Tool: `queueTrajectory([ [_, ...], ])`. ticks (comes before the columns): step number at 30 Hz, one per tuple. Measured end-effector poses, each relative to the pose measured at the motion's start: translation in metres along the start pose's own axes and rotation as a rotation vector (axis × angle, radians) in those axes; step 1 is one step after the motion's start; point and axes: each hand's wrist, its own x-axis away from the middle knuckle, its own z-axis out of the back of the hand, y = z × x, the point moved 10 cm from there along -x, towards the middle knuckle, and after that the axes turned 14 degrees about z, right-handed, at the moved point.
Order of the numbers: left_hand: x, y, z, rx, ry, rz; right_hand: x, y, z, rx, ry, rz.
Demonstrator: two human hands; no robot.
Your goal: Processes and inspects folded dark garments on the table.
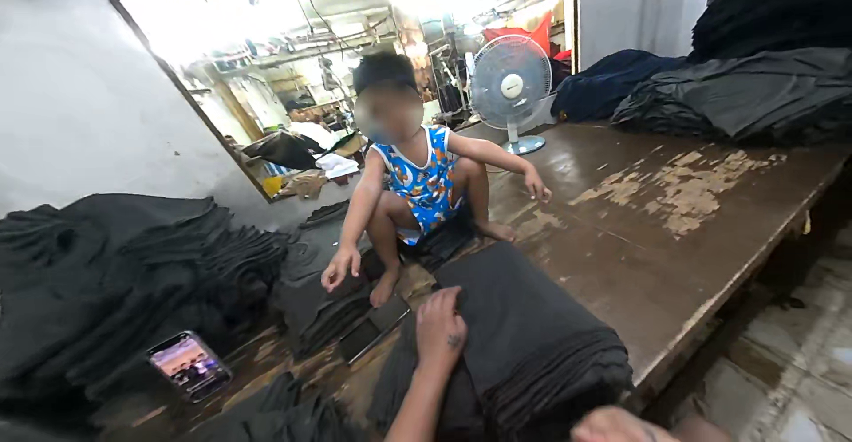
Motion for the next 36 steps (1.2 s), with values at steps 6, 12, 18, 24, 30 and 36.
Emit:
queueTrajectory([
  [6, 0.017, -0.046, -0.011, -0.013, -0.305, 0.202, -0.055, 0.037, 0.003, 0.500, -0.063, 0.197],
  [12, 0.064, -0.047, -0.006, 0.000, -0.206, 0.103, -0.044, 0.100, -0.011, 0.632, -0.294, 0.014],
  [18, 0.075, -0.050, -0.003, 0.038, -0.153, 0.067, -0.012, 0.027, -0.111, 0.465, -0.577, 0.194],
  [24, 0.073, -0.055, -0.003, 0.086, -0.133, 0.032, -0.015, -0.021, -0.090, -0.076, -0.371, 0.316],
  [30, 0.083, -0.052, 0.013, 0.235, 0.103, -0.111, -0.062, 0.037, -0.063, 0.355, -0.341, 0.155],
  [36, 0.110, -0.024, 0.047, 0.831, 0.016, -0.419, -0.051, 0.055, -0.070, 0.241, -0.206, 0.174],
])
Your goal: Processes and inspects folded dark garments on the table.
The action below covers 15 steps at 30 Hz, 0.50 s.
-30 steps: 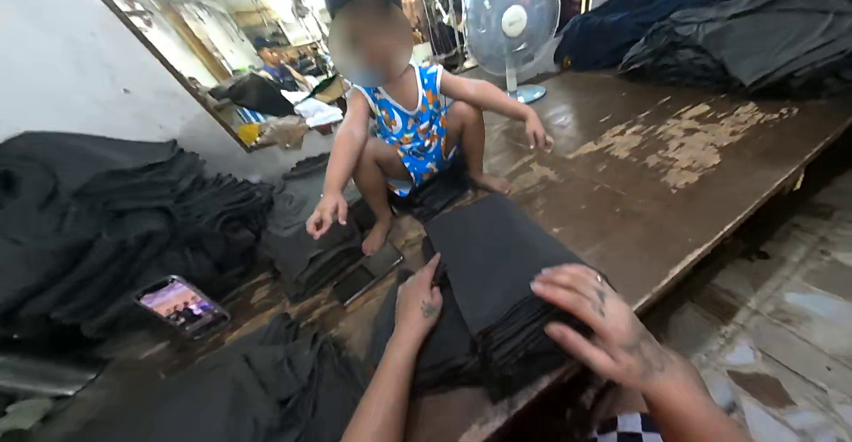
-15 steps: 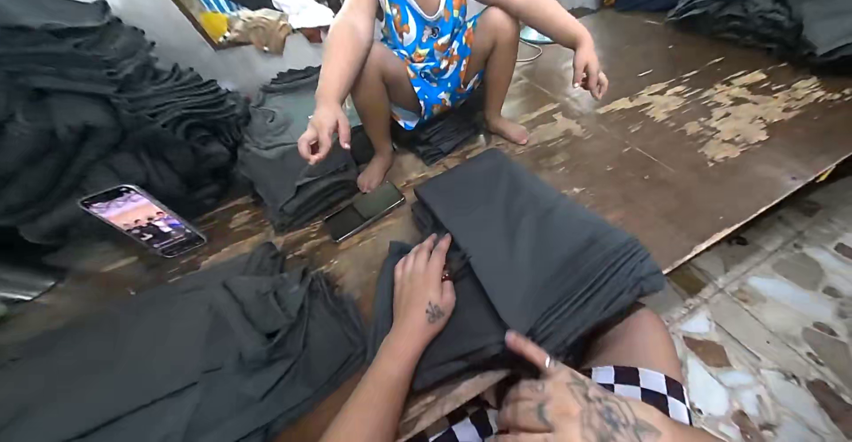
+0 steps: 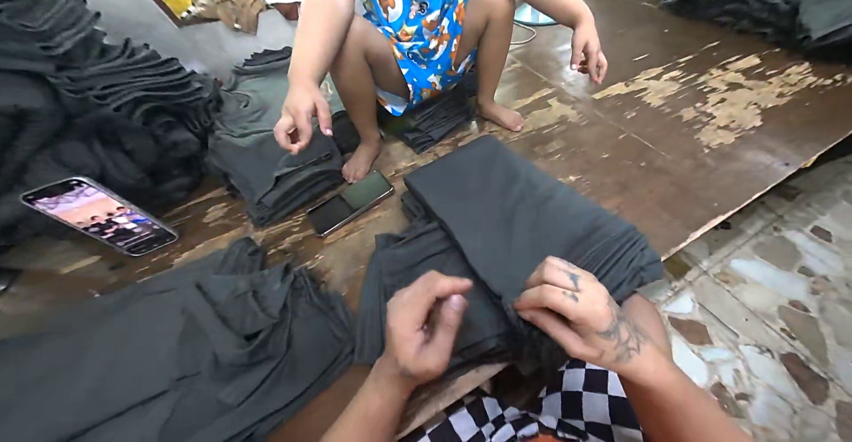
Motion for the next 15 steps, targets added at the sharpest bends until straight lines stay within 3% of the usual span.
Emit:
queueTrajectory([
  [3, 0.005, 0.004, -0.028, 0.061, -0.157, -0.018, 0.008, 0.002, 0.001, 0.002, 0.068, -0.023],
  [9, 0.005, -0.001, -0.046, -0.016, -0.154, 0.043, 0.007, 0.002, 0.002, 0.013, 0.080, 0.013],
  [15, 0.007, 0.004, -0.041, 0.000, -0.237, -0.024, 0.012, 0.000, 0.004, 0.029, 0.092, 0.029],
])
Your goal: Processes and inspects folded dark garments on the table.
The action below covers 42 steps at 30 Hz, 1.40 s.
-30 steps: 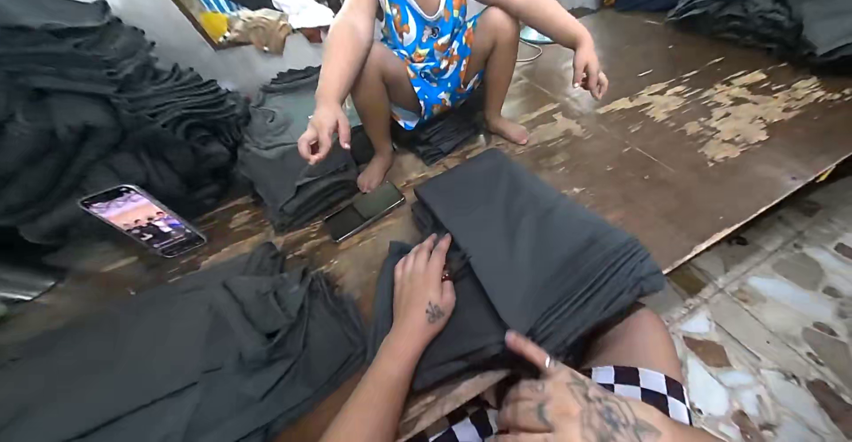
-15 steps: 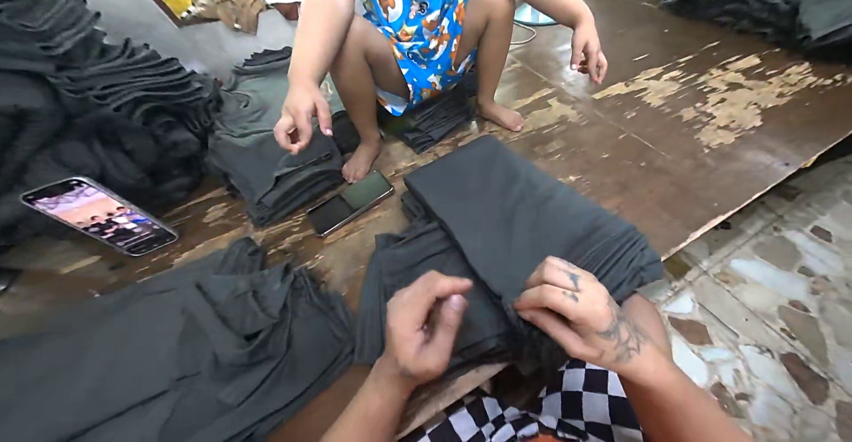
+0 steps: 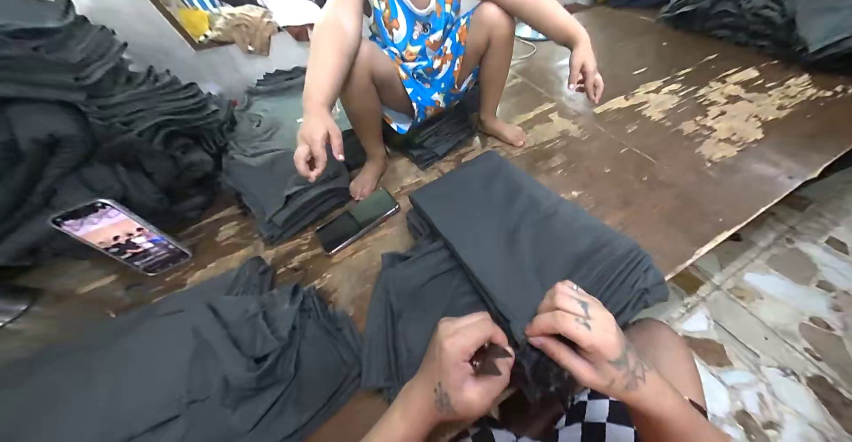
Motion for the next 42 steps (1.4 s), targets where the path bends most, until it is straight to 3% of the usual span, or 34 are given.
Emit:
queueTrajectory([
  [7, 0.017, -0.012, -0.010, -0.132, 0.091, 0.074, 0.012, -0.002, -0.008, 0.045, -0.008, 0.024],
  [12, 0.015, -0.005, -0.007, -0.145, -0.059, 0.016, 0.015, 0.001, -0.007, 0.007, -0.044, -0.009],
  [18, 0.013, 0.017, -0.005, -0.020, -0.111, 0.008, 0.005, -0.018, -0.017, 0.109, -0.149, 0.023],
  [23, 0.016, 0.027, -0.014, 0.031, -0.236, 0.020, 0.018, -0.033, -0.013, 0.089, 0.009, 0.034],
  [27, 0.019, 0.005, 0.006, -0.249, -0.061, 0.119, 0.032, -0.034, -0.007, -0.017, 0.164, 0.010],
  [29, 0.017, -0.001, 0.013, -0.409, -0.006, 0.090, 0.036, -0.031, -0.006, -0.036, 0.212, -0.009],
  [36, 0.004, 0.011, 0.001, -0.444, -0.067, -0.026, 0.031, -0.019, 0.006, -0.163, 0.294, -0.123],
  [42, 0.004, 0.016, -0.003, -0.464, -0.043, -0.063, 0.030, -0.019, 0.004, -0.195, 0.292, -0.118],
])
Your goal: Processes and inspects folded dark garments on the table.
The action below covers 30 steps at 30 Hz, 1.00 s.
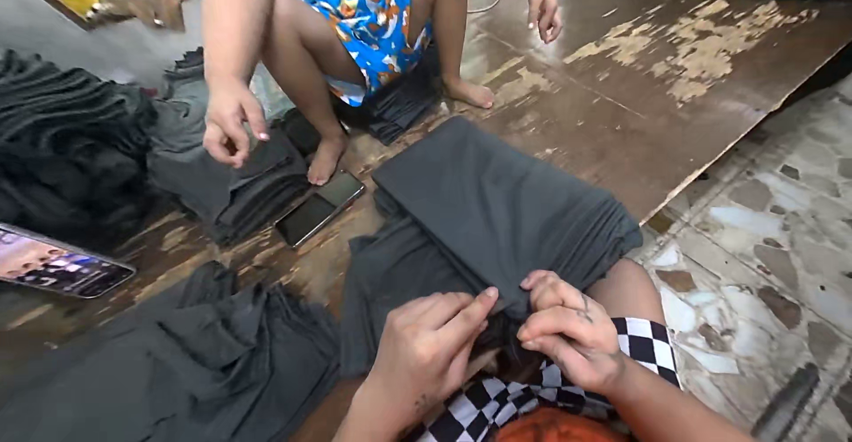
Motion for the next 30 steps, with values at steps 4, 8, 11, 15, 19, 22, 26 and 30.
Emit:
queueTrajectory([
  [4, 0.000, -0.007, 0.003, 0.004, -0.039, 0.027, 0.000, 0.000, 0.001, 0.005, 0.020, 0.001],
  [8, 0.000, -0.002, 0.000, 0.013, -0.034, -0.001, 0.000, 0.002, 0.001, -0.002, 0.023, -0.020],
  [11, 0.000, -0.001, 0.001, 0.009, -0.024, 0.000, -0.001, 0.003, 0.000, -0.009, 0.016, -0.025],
  [15, 0.000, 0.003, 0.001, -0.002, -0.007, -0.034, -0.002, 0.001, 0.000, 0.000, 0.004, -0.027],
  [19, -0.002, -0.003, 0.008, 0.030, 0.057, -0.008, 0.000, -0.005, -0.003, 0.010, -0.022, 0.005],
  [22, -0.008, -0.012, 0.018, 0.237, 0.131, 0.113, 0.013, -0.038, -0.025, -0.034, -0.154, 0.078],
  [26, -0.039, 0.008, 0.005, 0.434, -0.053, 0.176, 0.009, -0.078, -0.051, -0.331, -0.351, 0.108],
  [30, -0.050, -0.003, -0.043, 0.248, -0.458, 0.424, -0.010, -0.075, -0.025, -0.121, -0.243, 0.225],
])
